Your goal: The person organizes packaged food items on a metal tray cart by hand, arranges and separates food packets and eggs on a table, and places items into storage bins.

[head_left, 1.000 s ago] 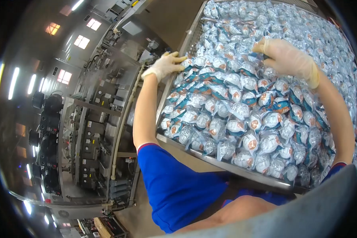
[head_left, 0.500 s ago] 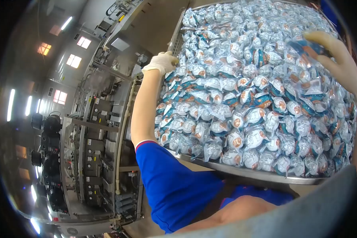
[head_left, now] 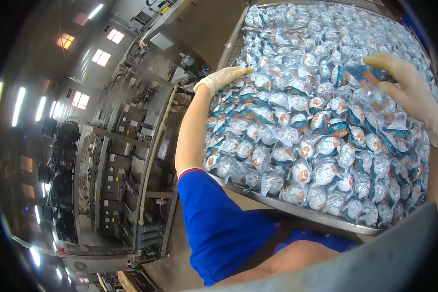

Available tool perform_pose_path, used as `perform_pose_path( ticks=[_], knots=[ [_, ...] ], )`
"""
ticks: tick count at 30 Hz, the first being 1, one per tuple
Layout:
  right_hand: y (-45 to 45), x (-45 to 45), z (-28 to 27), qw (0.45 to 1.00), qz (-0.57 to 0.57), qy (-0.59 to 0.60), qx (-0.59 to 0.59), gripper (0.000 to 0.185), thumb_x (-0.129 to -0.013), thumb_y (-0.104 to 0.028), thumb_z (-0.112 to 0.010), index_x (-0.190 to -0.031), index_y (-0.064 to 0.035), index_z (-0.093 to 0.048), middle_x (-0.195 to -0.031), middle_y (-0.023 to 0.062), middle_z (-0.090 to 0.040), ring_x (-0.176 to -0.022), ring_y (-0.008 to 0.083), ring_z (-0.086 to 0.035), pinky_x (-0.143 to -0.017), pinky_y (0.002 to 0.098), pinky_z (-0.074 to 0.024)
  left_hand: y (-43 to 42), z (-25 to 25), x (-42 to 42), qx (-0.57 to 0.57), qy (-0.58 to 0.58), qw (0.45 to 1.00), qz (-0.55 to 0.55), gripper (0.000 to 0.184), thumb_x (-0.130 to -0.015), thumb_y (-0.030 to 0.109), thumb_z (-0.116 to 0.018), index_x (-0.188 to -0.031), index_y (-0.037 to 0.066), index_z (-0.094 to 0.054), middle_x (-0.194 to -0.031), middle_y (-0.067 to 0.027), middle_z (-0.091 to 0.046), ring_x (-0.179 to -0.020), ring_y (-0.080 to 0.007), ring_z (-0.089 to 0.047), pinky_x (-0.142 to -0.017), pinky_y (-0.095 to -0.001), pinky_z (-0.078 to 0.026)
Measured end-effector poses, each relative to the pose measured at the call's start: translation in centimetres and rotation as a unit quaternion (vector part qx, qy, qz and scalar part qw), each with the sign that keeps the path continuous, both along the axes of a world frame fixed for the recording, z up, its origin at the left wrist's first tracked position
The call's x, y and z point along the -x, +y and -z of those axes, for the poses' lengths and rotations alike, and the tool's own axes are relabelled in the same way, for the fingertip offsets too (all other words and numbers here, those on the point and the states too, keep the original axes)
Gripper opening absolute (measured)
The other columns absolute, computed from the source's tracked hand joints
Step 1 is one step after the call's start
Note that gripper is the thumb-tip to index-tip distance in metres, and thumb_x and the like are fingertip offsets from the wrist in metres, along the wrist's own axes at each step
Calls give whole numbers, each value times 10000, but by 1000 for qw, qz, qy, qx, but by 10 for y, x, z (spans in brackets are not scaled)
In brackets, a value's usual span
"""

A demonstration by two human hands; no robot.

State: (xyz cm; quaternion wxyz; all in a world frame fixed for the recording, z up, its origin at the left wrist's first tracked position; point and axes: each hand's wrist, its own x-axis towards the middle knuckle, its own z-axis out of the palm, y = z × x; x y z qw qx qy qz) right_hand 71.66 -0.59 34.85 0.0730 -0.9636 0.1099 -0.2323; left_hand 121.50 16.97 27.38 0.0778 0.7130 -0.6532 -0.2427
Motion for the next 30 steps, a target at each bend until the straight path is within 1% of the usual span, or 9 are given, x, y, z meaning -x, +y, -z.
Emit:
perform_pose_path(
  ticks=[4,6,10,17,20,22,24,28,30],
  knots=[
    [13,-28,-7,996,-15,23,-80,426,-888,-43,-636,-1313,-53,-609,-1227,151,-640,-1043,307,-643,-916,379,-513,-34,15,2,-63,-124,988,-66,603,-1008,535,-415,-1411,100,-529,-1434,-108,-543,-1362,-251,-479,-1142,-398,-338],
    [15,-33,-6,993,-17,41,-106,438,-878,-30,-643,-1314,-48,-604,-1252,159,-633,-1088,321,-633,-962,401,-501,-48,-9,20,-201,-131,968,-77,598,-1058,433,-373,-1544,85,-362,-1588,-83,-380,-1459,-209,-358,-1248,-422,-201],
    [16,-29,3,999,26,42,-6,448,-875,-8,-637,-1320,-47,-594,-1266,160,-630,-1158,321,-612,-1007,405,-490,-36,-9,24,-154,-103,979,-81,738,-1012,602,-396,-1514,61,-421,-1560,-103,-430,-1463,-220,-368,-1215,-379,-254],
    [9,-33,3,995,29,52,-78,449,-881,-57,-641,-1328,-57,-595,-1198,166,-651,-1103,337,-616,-962,410,-488,-18,1,14,-37,26,996,-77,931,-856,758,-569,-1453,47,-495,-1441,-107,-531,-1296,-251,-514,-1125,-363,-357],
    [8,-26,-3,998,34,47,-26,448,-889,-81,-646,-1333,-50,-593,-1152,168,-665,-1060,321,-630,-940,397,-490,-28,46,-40,133,-176,942,253,525,-960,426,-546,-1387,122,-579,-1385,-139,-578,-1272,-339,-515,-1059,-421,-429],
    [-2,-13,-1,997,37,4,64,438,-905,-101,-645,-1336,-42,-590,-1138,166,-674,-1039,295,-641,-924,380,-493,-24,37,-20,140,-241,925,258,441,-934,257,-537,-1339,100,-617,-1331,-162,-597,-1226,-375,-523,-1018,-421,-448],
    [-17,10,-13,998,38,11,-44,453,-917,-47,-604,-1369,-56,-572,-1251,126,-638,-1078,229,-621,-941,342,-486,-14,27,10,85,-156,984,30,443,-906,217,-569,-1322,74,-626,-1321,-173,-602,-1193,-381,-538,-994,-397,-454],
    [26,43,-62,993,116,19,3,395,-889,-124,-698,-1251,10,-614,-1305,188,-596,-1182,329,-582,-1011,382,-472,-12,10,42,55,94,983,-146,432,-940,231,-555,-1331,60,-619,-1223,-147,-628,-1188,-269,-563,-1004,-348,-435],
    [-5,80,-37,990,125,-21,-58,397,-904,-127,-673,-1279,-9,-613,-1239,155,-645,-1090,264,-628,-950,345,-494,-12,16,32,160,71,973,-153,432,-924,253,-601,-1320,81,-630,-1228,-155,-606,-1130,-285,-583,-1010,-354,-436]
  ],
)
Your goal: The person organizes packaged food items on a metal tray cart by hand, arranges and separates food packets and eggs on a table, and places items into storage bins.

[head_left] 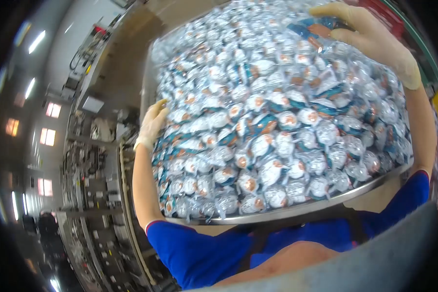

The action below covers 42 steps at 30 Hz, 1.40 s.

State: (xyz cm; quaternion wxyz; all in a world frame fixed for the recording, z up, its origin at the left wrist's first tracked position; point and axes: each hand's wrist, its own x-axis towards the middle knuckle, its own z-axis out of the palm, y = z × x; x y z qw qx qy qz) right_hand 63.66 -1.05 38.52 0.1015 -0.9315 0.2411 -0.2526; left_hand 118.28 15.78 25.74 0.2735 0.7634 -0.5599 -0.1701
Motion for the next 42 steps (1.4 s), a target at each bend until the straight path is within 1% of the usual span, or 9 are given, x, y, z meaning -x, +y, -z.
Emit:
perform_pose_path(
  ticks=[2,6,11,16,21,24,31,37,42],
  knots=[
    [-13,32,16,1000,-2,27,-14,468,-928,-4,-564,-1393,-54,-559,-1300,89,-628,-1049,160,-615,-911,293,-484,-9,-1,-15,55,-135,989,39,431,-925,220,-603,-1336,91,-612,-1289,-156,-578,-1168,-291,-566,-1035,-358,-425],
    [-6,51,20,998,12,50,-32,473,-924,-31,-575,-1396,-48,-553,-1257,146,-648,-1036,212,-644,-905,322,-498,-32,-34,45,117,-164,979,39,367,-935,179,-594,-1286,82,-641,-1286,-131,-603,-1224,-280,-551,-1054,-365,-414],
    [-11,56,37,999,25,11,-41,466,-941,-82,-606,-1403,-51,-548,-1254,155,-649,-1091,240,-641,-959,360,-491,-66,-59,168,20,-60,979,196,386,-965,286,-595,-1287,81,-653,-1289,-136,-652,-1197,-290,-603,-1060,-369,-436],
    [-19,52,50,999,4,-25,-48,439,-955,-190,-634,-1359,-32,-573,-1135,138,-690,-1005,205,-659,-890,340,-514,-91,-41,237,-10,-134,932,338,441,-945,365,-664,-1274,71,-658,-1175,-142,-647,-1119,-287,-606,-1006,-370,-452],
    [-21,35,62,995,-37,-59,-66,486,-932,-265,-637,-1351,-28,-575,-1086,132,-709,-976,195,-670,-867,330,-525,-81,-26,276,117,-178,899,382,452,-871,311,-746,-1274,122,-669,-1154,-175,-595,-1093,-353,-557,-977,-422,-445],
    [-10,8,57,975,-21,-51,-213,482,-929,-265,-637,-1337,-16,-577,-1108,153,-709,-994,222,-678,-882,344,-529,-80,-19,296,154,-256,849,436,454,-873,405,-696,-1251,152,-690,-1159,-181,-596,-1112,-369,-524,-978,-483,-410],
    [10,-28,118,982,-122,12,-146,294,-817,-159,-722,-1067,-29,-636,-943,183,-690,-932,390,-668,-810,434,-550,-76,-5,299,140,-245,861,424,420,-852,416,-707,-1097,75,-728,-1073,-152,-625,-1083,-359,-534,-974,-489,-409],
    [8,-38,121,979,-137,152,9,262,-768,-166,-756,-993,-47,-693,-981,150,-671,-895,348,-655,-789,435,-547,-72,-1,292,173,-229,853,436,365,-813,311,-756,-1066,49,-726,-1135,-154,-661,-1165,-393,-559,-1008,-489,-452],
    [21,-40,128,987,-92,133,13,247,-769,-204,-770,-954,-49,-717,-886,155,-685,-856,349,-678,-775,436,-552,-66,1,294,172,-233,861,419,363,-808,280,-767,-1076,40,-714,-1120,-147,-669,-1172,-386,-568,-1017,-485,-447]
  ],
)
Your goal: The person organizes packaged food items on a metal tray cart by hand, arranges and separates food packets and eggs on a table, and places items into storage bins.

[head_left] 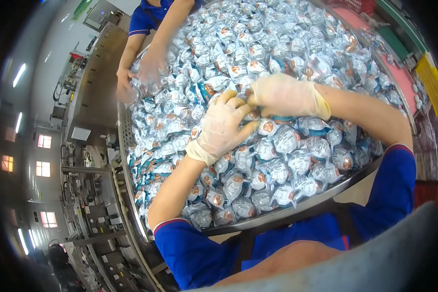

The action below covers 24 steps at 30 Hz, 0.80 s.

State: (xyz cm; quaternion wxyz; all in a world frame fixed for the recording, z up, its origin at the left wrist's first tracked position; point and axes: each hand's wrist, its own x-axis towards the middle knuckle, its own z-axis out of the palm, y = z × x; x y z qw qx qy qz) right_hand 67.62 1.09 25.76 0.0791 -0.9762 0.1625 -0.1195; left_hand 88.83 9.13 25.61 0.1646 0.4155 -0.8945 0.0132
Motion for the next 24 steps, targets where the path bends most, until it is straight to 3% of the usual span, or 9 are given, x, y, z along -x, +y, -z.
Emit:
perform_pose_path(
  ticks=[5,8,9,12,14,16,19,22,24],
  knots=[
    [-11,-6,-8,995,14,-8,-101,186,-750,-157,-756,-896,-48,-720,-813,154,-695,-832,347,-703,-706,430,-568,0,5,-4,9,14,999,-28,439,-797,285,-808,-1123,44,-640,-1103,-144,-674,-1204,-352,-574,-1023,-468,-446],
    [6,-7,-6,998,29,50,25,178,-743,-151,-760,-885,-53,-717,-829,155,-701,-830,344,-705,-691,428,-569,8,2,-5,-103,124,983,-83,582,-787,283,-830,-1243,38,-563,-1103,-147,-681,-1201,-342,-576,-1037,-461,-433],
    [4,-7,-1,998,12,44,51,202,-735,-166,-781,-893,-58,-716,-832,151,-696,-809,343,-702,-701,438,-567,7,5,-8,-133,173,973,-77,739,-788,279,-838,-1373,20,-468,-1116,-150,-677,-1162,-333,-582,-1038,-454,-426],
    [-7,-4,10,999,-1,-52,7,242,-725,-175,-797,-906,-39,-710,-836,152,-694,-815,345,-701,-714,440,-566,8,3,-7,-67,127,987,-73,833,-797,295,-829,-1452,5,-403,-1122,-166,-663,-1126,-336,-581,-1030,-448,-427],
    [-6,-1,3,999,2,-41,-26,310,-728,-214,-816,-943,-21,-703,-892,161,-701,-895,353,-694,-789,420,-561,8,-12,1,-123,73,985,-100,970,-824,334,-799,-1567,20,-259,-1156,-179,-657,-1113,-349,-575,-1016,-447,-429],
    [-6,-1,-9,999,-17,15,-33,365,-752,-235,-816,-1022,-16,-705,-980,182,-703,-964,342,-689,-844,414,-555,7,-14,4,-92,40,993,-66,999,-822,336,-799,-1584,33,-228,-1184,-175,-649,-1114,-363,-570,-1019,-451,-427],
    [-2,12,-28,995,-47,-44,-72,424,-805,-257,-795,-1134,-11,-689,-1073,206,-696,-1021,325,-682,-893,409,-543,3,-8,5,-62,64,995,-40,904,-846,375,-769,-1557,42,-319,-1103,-176,-632,-1059,-372,-566,-973,-451,-443],
    [6,50,-70,995,38,-81,-43,468,-866,-282,-756,-1222,5,-653,-1144,215,-687,-1054,313,-677,-929,411,-531,4,-23,11,-60,-86,994,-27,783,-880,422,-718,-1515,74,-420,-1007,-172,-610,-986,-366,-561,-917,-457,-448],
    [4,88,-87,990,77,-116,22,461,-889,-277,-735,-1227,24,-645,-1135,199,-695,-1043,299,-680,-925,395,-534,1,-19,17,-25,-79,997,-10,637,-889,421,-692,-1433,121,-552,-894,-143,-610,-929,-337,-577,-889,-459,-446]
  ],
)
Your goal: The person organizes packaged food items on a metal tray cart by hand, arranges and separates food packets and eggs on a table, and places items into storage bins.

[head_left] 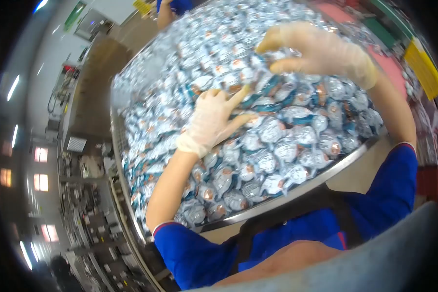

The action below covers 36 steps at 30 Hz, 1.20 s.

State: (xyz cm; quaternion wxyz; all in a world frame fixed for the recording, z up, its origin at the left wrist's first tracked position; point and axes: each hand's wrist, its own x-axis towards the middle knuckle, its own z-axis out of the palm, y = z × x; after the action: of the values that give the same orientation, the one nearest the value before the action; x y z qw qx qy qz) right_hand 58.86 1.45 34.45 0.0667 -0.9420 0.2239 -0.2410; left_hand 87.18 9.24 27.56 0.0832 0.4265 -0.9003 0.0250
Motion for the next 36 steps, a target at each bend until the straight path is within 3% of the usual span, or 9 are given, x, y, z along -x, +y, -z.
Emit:
perform_pose_path(
  ticks=[5,6,8,11,14,21,25,29,36],
  knots=[
    [33,92,-59,979,205,-13,4,354,-893,-219,-737,-1156,12,-683,-1048,168,-717,-997,275,-696,-863,359,-543,-8,-6,2,30,-37,998,37,625,-855,404,-725,-1402,131,-594,-842,-97,-629,-890,-295,-614,-884,-426,-461],
    [39,109,-57,978,197,-71,-6,328,-883,-185,-732,-1161,-16,-690,-998,115,-709,-923,223,-679,-800,340,-542,-9,-8,3,26,-38,998,38,626,-850,411,-729,-1396,133,-601,-851,-97,-634,-891,-295,-615,-884,-424,-461],
    [9,175,-30,966,239,-45,-89,456,-890,-209,-727,-1272,16,-618,-1170,149,-674,-1080,252,-650,-937,363,-514,-11,-10,4,13,-43,998,32,628,-840,424,-737,-1384,136,-613,-868,-96,-645,-892,-294,-616,-883,-420,-461],
    [17,197,-10,953,241,-86,-161,436,-913,-233,-704,-1246,40,-636,-1121,164,-705,-1035,258,-680,-919,357,-534,-19,-18,8,-15,-44,999,3,550,-832,442,-747,-1290,144,-689,-878,-106,-667,-893,-302,-620,-889,-427,-464],
    [14,196,7,937,294,-6,-191,407,-907,-191,-679,-1270,-10,-641,-1110,157,-705,-1040,230,-676,-919,338,-531,-23,-32,26,10,-48,999,4,504,-835,458,-746,-1216,129,-728,-925,-128,-695,-895,-320,-636,-856,-439,-484],
    [-21,145,61,980,190,50,-5,487,-816,-274,-758,-1232,-41,-660,-1128,172,-680,-1024,334,-659,-899,421,-525,-15,-48,125,-18,-2,998,-66,607,-867,476,-716,-1355,127,-618,-1042,-177,-691,-937,-358,-658,-837,-439,-516],
    [-28,145,43,978,171,70,-95,504,-795,-246,-765,-1241,-38,-654,-1181,171,-675,-1096,330,-646,-934,405,-517,-25,-27,154,-47,37,994,-90,633,-879,483,-702,-1399,142,-581,-1059,-190,-684,-974,-363,-662,-853,-432,-521],
    [-33,174,52,989,70,-68,-109,471,-829,-193,-726,-1269,-48,-639,-1212,151,-682,-1089,306,-662,-943,393,-515,-31,-16,176,-87,85,985,-123,634,-865,455,-731,-1377,107,-594,-1105,-203,-699,-988,-370,-673,-873,-415,-529],
    [-25,172,50,973,57,69,-211,605,-809,-95,-686,-1394,-54,-539,-1328,165,-608,-1205,308,-592,-1040,399,-467,-29,0,183,-86,188,966,-152,553,-801,296,-805,-1260,51,-615,-1062,-161,-685,-912,-281,-671,-839,-371,-531]
  ],
)
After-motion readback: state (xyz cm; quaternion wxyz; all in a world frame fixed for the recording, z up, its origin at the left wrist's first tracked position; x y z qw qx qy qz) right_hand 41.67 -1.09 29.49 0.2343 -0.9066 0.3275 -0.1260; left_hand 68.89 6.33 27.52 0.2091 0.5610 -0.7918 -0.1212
